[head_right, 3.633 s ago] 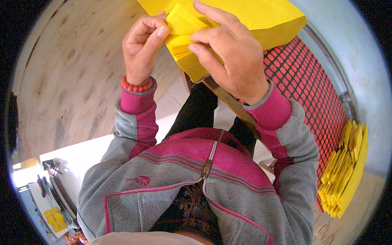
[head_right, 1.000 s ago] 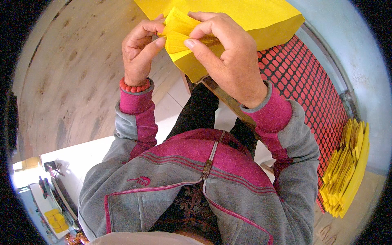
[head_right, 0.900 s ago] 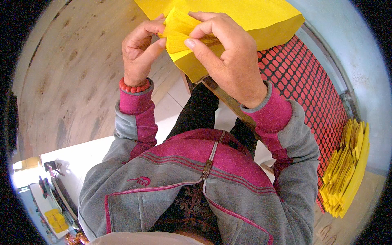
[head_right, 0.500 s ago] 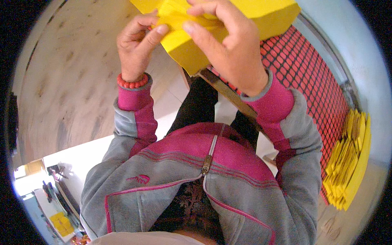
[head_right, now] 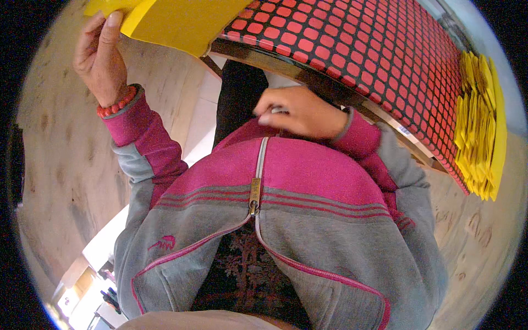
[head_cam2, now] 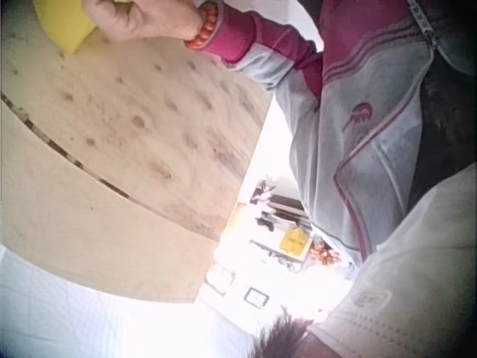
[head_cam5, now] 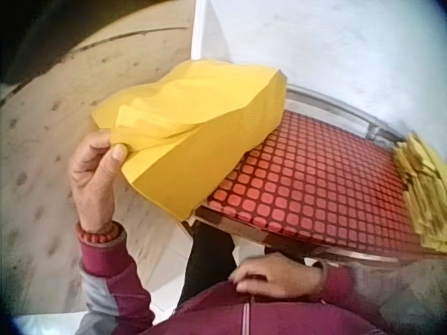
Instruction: The person folds yellow paper sheets by hand on a patterned table. They repeatedly fold, crease, and stack the sheets into a neat pile.
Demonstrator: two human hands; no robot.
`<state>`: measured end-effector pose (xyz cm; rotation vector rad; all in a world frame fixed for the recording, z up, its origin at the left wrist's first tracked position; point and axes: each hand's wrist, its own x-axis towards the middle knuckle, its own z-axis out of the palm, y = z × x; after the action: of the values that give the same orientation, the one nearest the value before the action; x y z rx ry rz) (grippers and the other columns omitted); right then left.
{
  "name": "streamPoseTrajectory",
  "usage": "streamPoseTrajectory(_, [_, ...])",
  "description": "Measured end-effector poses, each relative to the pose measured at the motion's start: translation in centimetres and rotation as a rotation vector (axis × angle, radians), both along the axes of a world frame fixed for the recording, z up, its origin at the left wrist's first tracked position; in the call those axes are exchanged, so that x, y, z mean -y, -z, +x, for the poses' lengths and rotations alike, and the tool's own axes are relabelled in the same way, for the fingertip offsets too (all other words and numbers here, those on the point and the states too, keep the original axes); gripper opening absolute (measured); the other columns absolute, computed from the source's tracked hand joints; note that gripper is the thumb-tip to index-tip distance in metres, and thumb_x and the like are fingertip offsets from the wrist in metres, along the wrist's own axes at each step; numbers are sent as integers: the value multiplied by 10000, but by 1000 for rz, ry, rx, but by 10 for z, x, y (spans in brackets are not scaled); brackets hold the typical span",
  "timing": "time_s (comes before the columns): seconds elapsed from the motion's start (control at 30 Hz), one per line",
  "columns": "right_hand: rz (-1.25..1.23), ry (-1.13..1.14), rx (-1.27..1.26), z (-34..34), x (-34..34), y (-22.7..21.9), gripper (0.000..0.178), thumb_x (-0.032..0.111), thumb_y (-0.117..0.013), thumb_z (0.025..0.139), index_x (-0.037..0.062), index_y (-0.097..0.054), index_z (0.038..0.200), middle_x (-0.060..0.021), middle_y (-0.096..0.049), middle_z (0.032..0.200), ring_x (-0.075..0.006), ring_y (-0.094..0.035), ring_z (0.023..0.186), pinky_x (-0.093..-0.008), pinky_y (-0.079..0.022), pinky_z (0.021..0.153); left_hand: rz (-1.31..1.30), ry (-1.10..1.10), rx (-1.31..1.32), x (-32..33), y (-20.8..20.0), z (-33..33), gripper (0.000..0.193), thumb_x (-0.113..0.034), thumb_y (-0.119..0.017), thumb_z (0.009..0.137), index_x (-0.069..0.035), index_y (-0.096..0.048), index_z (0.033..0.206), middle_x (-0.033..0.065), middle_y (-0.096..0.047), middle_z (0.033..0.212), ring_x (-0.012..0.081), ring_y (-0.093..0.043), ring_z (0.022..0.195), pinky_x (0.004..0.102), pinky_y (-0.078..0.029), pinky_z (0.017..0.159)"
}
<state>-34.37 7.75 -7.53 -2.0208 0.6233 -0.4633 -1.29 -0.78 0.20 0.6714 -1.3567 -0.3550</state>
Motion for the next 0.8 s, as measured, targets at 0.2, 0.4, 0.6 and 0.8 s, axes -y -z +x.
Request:
streamPoseTrajectory(0.2, [-302,637,-261,-36,29,92,278,230,-544,979,46,-607,1178,-163,-654,1043,-332,-638,990,-418,-502,858,-45,16,-29,2,-4,-10,159,-54,-688,929,11,-677,1074,62,-698,987,129,-649,893,254,-507,818])
streamPoseTrajectory(0.4, [-828,894,-247,-32,68,132,354,224,-654,933,53,-633,1242,-194,-624,1220,-381,-576,1126,-480,-457,941,-3,-92,-67,-1,-11,-21,166,-25,-705,912,17,-665,1068,64,-702,966,122,-656,883,250,-517,802])
streamPoseTrajectory(0.6, [-686,938,-300,-45,80,161,408,249,-665,939,26,-601,1273,-178,-622,1232,-382,-582,1117,-479,-483,909,37,19,-113,-12,-10,-34,108,-29,-658,944,-47,-585,1022,13,-663,915,92,-624,831,269,-502,897])
streamPoseTrajectory(0.8, [-1002,810,-612,-44,67,147,376,299,-661,946,25,-635,1201,-177,-644,1174,-365,-607,1070,-458,-503,870,-49,53,166,-14,-19,-23,62,-17,-617,947,-39,-663,984,7,-672,914,104,-622,930,320,-458,979])
